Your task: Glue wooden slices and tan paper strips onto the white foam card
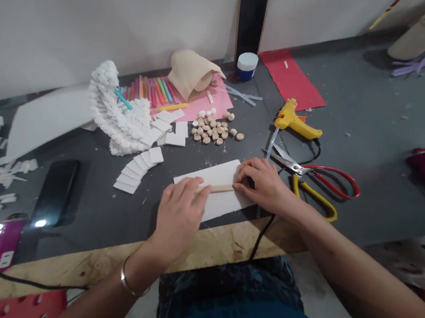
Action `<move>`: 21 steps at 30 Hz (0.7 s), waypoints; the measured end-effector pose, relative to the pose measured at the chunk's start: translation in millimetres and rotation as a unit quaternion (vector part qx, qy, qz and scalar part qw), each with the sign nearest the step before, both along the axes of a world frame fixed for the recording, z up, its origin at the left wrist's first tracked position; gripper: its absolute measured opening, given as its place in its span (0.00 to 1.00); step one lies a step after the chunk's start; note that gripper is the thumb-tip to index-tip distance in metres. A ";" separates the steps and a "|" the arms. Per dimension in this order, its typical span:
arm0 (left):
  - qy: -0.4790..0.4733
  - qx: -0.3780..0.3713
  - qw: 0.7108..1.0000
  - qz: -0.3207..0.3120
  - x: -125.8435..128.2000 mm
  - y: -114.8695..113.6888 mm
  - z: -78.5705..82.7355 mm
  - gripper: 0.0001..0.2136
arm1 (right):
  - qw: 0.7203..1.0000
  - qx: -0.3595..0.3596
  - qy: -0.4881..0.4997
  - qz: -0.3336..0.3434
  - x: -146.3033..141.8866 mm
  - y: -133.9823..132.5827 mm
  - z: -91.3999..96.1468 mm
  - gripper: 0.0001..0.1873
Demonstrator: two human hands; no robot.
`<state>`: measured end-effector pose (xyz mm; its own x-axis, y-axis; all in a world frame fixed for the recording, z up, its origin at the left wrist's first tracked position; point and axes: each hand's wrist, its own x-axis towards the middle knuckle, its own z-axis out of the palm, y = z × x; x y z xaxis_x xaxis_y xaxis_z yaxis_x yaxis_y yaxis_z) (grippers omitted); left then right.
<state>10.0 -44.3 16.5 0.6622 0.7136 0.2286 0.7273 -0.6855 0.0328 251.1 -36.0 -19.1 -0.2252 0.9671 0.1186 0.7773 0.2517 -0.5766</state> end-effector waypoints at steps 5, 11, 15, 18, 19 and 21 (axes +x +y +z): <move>0.016 -0.021 0.996 -0.085 24.3 -15.1 -16.2 0.22 | 1.000 0.026 -0.012 0.010 1.1 -1.1 -2.1 0.05; 0.054 -0.081 0.994 -0.040 24.5 -21.2 -30.7 0.34 | 1.000 0.022 -0.008 0.001 0.2 0.2 -2.8 0.05; 0.060 -0.081 0.994 -0.031 22.5 -25.0 -33.1 0.36 | 0.997 0.070 0.020 -0.003 -0.7 -8.9 6.5 0.06; 0.061 -0.082 0.994 -0.030 23.2 -25.7 -35.4 0.35 | 0.991 0.131 -0.010 0.024 -7.4 -28.2 20.9 0.13; 0.059 -0.085 0.994 -0.030 23.5 -25.7 -36.2 0.34 | 0.988 0.141 -0.040 0.050 -10.9 -35.4 24.9 0.15; 0.052 -0.091 0.994 -0.031 24.2 -25.6 -37.6 0.34 | 0.981 0.134 -0.107 0.096 -18.3 -47.8 28.3 0.20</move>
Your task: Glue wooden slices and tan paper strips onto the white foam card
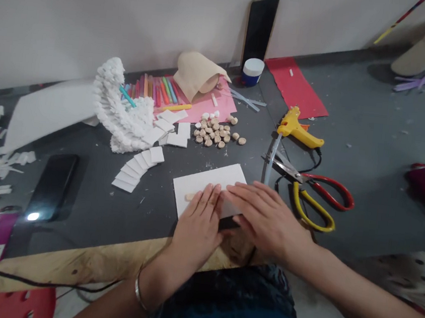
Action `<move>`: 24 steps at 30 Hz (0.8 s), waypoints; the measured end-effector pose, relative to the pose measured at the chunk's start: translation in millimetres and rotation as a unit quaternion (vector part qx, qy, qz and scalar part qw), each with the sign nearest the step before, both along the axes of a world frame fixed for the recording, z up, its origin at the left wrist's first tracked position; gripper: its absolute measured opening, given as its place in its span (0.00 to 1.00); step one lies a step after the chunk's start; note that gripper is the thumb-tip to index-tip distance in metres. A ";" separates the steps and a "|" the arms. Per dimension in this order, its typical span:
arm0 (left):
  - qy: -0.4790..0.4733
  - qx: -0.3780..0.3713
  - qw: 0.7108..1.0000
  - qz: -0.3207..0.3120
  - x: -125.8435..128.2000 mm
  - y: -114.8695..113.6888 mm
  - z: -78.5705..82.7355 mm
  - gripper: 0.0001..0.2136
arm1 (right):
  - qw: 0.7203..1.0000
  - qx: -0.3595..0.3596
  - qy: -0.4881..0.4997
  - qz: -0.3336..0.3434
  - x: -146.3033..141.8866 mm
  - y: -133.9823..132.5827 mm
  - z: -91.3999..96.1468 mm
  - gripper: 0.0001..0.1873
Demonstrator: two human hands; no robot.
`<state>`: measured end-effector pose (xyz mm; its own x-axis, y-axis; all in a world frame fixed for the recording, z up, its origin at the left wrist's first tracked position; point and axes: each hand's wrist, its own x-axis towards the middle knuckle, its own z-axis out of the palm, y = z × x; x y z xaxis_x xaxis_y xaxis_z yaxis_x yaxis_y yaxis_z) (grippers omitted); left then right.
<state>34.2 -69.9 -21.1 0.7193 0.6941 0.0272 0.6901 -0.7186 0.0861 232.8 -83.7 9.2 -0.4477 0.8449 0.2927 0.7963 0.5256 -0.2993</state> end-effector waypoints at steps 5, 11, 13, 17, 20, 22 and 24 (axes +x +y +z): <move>-0.013 0.002 1.000 0.003 -4.3 -1.9 0.8 0.34 | 0.994 -0.038 -0.101 0.010 -7.0 -11.1 -16.1 0.31; -0.014 0.007 0.998 0.056 -31.2 -7.8 8.1 0.34 | 0.993 -0.041 -0.111 0.006 -4.3 -13.5 -26.1 0.36; -0.014 0.015 0.997 0.069 -38.9 -6.3 11.3 0.30 | 0.993 -0.039 -0.115 0.004 -4.5 -12.9 -24.2 0.33; -0.039 0.046 0.996 0.065 -45.4 7.9 19.4 0.17 | 0.993 -0.010 -0.115 0.001 -4.3 -3.6 -16.0 0.21; -0.057 0.047 0.996 0.048 -46.4 24.5 25.3 0.11 | 0.994 0.002 -0.113 0.002 -2.9 10.3 -7.8 0.15; -0.057 0.021 0.998 0.016 -47.1 35.2 28.0 0.10 | 0.993 -0.005 -0.121 0.013 -1.2 21.1 -4.1 0.12; -0.056 0.000 0.998 -0.018 -48.2 44.2 28.9 0.10 | 0.991 -0.005 -0.128 0.034 1.2 31.1 -3.2 0.10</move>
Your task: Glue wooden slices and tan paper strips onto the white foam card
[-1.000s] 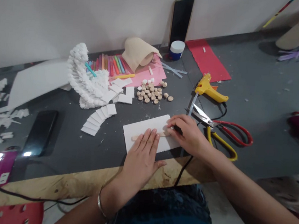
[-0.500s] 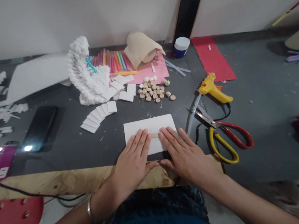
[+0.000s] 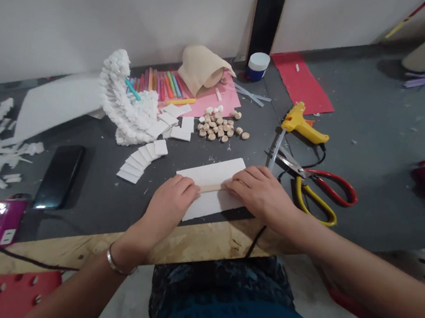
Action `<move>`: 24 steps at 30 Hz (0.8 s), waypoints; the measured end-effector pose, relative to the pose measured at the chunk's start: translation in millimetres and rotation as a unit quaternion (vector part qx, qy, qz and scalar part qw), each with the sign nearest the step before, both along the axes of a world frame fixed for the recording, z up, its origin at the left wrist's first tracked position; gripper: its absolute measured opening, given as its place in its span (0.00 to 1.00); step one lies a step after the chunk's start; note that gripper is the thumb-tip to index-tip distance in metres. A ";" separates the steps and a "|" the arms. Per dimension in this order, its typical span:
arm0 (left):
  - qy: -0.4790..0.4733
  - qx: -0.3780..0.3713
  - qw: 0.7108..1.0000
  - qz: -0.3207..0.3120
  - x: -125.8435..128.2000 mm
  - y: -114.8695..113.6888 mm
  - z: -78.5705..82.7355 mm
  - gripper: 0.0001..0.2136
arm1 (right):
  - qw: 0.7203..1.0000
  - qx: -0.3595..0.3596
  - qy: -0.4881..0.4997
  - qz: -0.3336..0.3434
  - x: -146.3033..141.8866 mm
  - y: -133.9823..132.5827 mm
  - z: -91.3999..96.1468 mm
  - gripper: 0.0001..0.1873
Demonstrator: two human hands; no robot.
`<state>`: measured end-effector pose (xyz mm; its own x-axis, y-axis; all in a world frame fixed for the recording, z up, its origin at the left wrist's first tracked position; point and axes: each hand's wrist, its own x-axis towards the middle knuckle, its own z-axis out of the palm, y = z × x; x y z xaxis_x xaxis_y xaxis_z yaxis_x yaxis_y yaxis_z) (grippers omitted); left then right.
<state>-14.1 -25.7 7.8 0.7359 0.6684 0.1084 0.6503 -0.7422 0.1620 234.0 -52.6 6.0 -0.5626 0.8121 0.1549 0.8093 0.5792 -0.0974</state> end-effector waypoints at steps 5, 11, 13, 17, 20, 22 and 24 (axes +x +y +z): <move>0.018 0.007 0.999 -0.044 -0.9 11.5 -1.8 0.10 | 0.998 0.030 -0.029 0.053 4.2 14.1 -4.3 0.10; -0.023 -0.048 0.997 0.046 6.2 14.9 15.6 0.08 | 0.999 0.004 0.033 0.024 0.4 19.4 3.3 0.11; -0.052 -0.127 0.986 0.100 6.7 19.4 24.2 0.07 | 0.995 -0.060 0.085 0.003 0.1 23.6 8.4 0.10; -0.073 -0.259 0.955 0.120 4.9 31.8 29.5 0.06 | 0.971 -0.211 0.105 -0.034 2.2 34.5 13.2 0.09; -0.066 -0.283 0.950 0.116 4.4 38.2 23.6 0.05 | 0.967 -0.241 0.078 -0.039 3.2 40.5 10.8 0.08; -0.061 -0.263 0.957 0.104 4.5 40.2 19.2 0.04 | 0.975 -0.210 0.075 -0.024 3.1 42.5 7.8 0.07; -0.061 -0.239 0.966 0.079 4.5 41.5 16.1 0.04 | 0.983 -0.168 0.078 -0.006 3.2 43.0 4.7 0.06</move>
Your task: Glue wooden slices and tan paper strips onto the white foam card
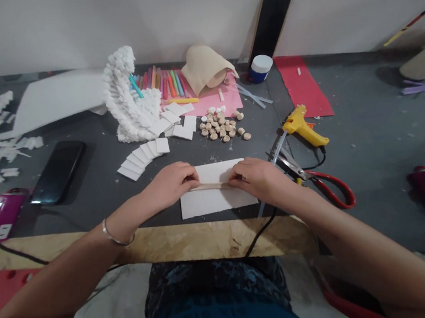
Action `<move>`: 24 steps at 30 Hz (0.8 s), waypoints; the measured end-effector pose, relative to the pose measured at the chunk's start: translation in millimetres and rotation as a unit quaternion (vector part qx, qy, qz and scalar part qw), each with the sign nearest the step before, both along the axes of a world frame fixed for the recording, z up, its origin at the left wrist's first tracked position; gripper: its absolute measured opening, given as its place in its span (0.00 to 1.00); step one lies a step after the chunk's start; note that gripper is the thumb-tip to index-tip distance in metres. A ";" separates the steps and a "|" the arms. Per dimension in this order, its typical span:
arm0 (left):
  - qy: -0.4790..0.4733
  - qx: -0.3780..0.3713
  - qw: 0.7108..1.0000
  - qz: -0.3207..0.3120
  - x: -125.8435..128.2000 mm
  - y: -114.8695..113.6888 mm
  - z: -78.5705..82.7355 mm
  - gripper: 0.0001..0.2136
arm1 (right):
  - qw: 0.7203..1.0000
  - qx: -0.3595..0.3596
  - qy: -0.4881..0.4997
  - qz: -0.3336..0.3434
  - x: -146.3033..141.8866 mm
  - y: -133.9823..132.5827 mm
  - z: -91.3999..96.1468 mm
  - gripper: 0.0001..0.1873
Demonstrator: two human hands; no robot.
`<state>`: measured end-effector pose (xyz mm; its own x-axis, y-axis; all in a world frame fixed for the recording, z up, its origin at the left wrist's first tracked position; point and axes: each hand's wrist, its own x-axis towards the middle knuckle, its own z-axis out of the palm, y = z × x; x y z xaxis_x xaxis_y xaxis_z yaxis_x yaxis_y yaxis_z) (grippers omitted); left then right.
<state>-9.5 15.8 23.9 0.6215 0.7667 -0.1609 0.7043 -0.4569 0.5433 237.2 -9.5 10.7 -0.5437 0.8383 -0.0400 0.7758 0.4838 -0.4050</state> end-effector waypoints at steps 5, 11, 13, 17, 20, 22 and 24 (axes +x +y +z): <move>0.003 0.056 0.998 -0.039 -2.7 3.2 -7.2 0.06 | 0.998 0.057 0.012 0.026 2.9 -1.4 -8.7 0.07; -0.057 0.127 0.984 -0.109 -13.1 4.9 -23.2 0.08 | 0.984 0.140 0.077 0.080 8.9 -3.4 -23.7 0.13; -0.074 0.147 0.978 -0.128 -15.9 4.7 -26.7 0.10 | 0.976 0.174 0.081 0.105 11.5 -4.2 -26.9 0.13; -0.065 0.133 0.981 -0.123 -16.1 3.1 -25.8 0.14 | 0.964 0.201 0.056 0.166 17.2 -7.1 -24.7 0.15; -0.057 0.074 0.993 -0.075 -14.0 1.4 -22.6 0.16 | 0.961 0.204 0.039 0.185 19.5 -10.0 -18.4 0.17; -0.058 0.046 0.996 -0.052 -14.0 0.6 -22.4 0.16 | 0.958 0.210 0.028 0.194 19.8 -11.8 -14.6 0.18; -0.060 0.034 0.997 -0.037 -15.4 0.3 -24.3 0.15 | 0.956 0.214 0.020 0.201 19.5 -13.2 -12.2 0.18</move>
<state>-25.0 16.1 -0.4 0.6886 0.7245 -0.0315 0.5988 -0.5436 0.5883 256.7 -22.7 -1.5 -0.8188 0.4964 0.2883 0.4807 0.8675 -0.1284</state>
